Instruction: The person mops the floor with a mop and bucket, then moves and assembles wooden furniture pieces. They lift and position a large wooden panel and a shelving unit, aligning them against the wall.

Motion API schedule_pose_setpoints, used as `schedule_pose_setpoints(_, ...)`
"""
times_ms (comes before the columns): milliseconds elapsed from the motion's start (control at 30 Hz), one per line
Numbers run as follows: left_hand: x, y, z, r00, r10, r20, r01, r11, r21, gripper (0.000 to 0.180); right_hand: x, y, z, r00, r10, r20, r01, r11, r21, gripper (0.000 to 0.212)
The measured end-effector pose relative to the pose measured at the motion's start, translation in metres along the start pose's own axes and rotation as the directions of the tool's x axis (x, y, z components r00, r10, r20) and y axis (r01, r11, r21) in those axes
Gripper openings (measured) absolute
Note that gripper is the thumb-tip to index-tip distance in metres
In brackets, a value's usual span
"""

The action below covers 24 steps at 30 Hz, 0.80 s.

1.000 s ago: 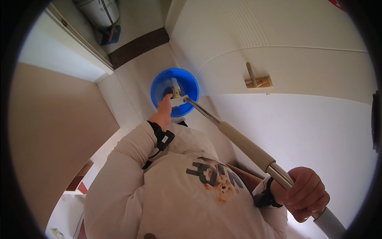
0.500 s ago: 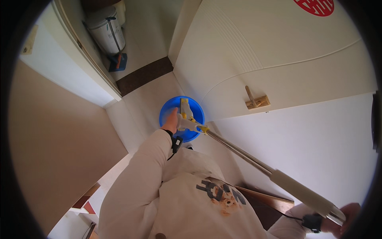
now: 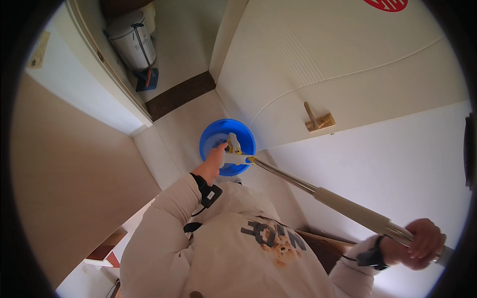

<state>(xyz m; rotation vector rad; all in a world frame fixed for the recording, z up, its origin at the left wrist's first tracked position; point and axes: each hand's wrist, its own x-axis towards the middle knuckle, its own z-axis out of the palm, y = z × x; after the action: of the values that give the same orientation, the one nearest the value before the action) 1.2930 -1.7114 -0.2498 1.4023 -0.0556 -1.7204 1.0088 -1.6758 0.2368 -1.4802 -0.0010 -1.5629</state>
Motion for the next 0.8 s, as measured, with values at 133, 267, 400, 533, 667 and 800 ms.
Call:
schedule_pose_setpoints(133,0.003,-0.017,0.004,0.998,-0.021,0.056,0.023,0.999,-0.023,0.078,-0.038,0.059,0.03,0.996,-0.069,-0.05,0.06,0.986,-0.156,0.027)
schedule_pose_setpoints(267,0.02,-0.035,-0.003,0.999,-0.052,-0.015,0.053,0.998,0.028,0.088,-0.036,0.068,0.039,0.999,-0.052,-0.014,0.051,0.995,-0.081,0.023)
schedule_pose_setpoints(400,0.025,-0.041,-0.002,0.999,-0.045,0.018,0.044,0.999,0.031,0.091,-0.035,0.063,0.044,0.996,-0.087,0.009,0.087,0.992,-0.09,0.02)
schedule_pose_setpoints(533,0.019,-0.035,0.007,0.998,-0.056,-0.012,0.057,0.997,0.05,0.09,-0.041,0.055,0.053,0.994,-0.105,0.021,0.107,0.986,-0.125,0.019)
schedule_pose_setpoints(667,0.014,-0.024,0.013,0.999,-0.015,-0.03,0.016,0.999,0.028,0.081,-0.046,0.04,0.05,0.994,-0.101,0.032,0.105,0.981,-0.161,0.02)
schedule_pose_setpoints(800,0.014,-0.015,0.012,0.992,0.042,-0.116,-0.039,0.999,0.029,0.062,-0.045,0.005,0.025,0.982,-0.183,-0.044,0.178,0.978,-0.108,0.017)
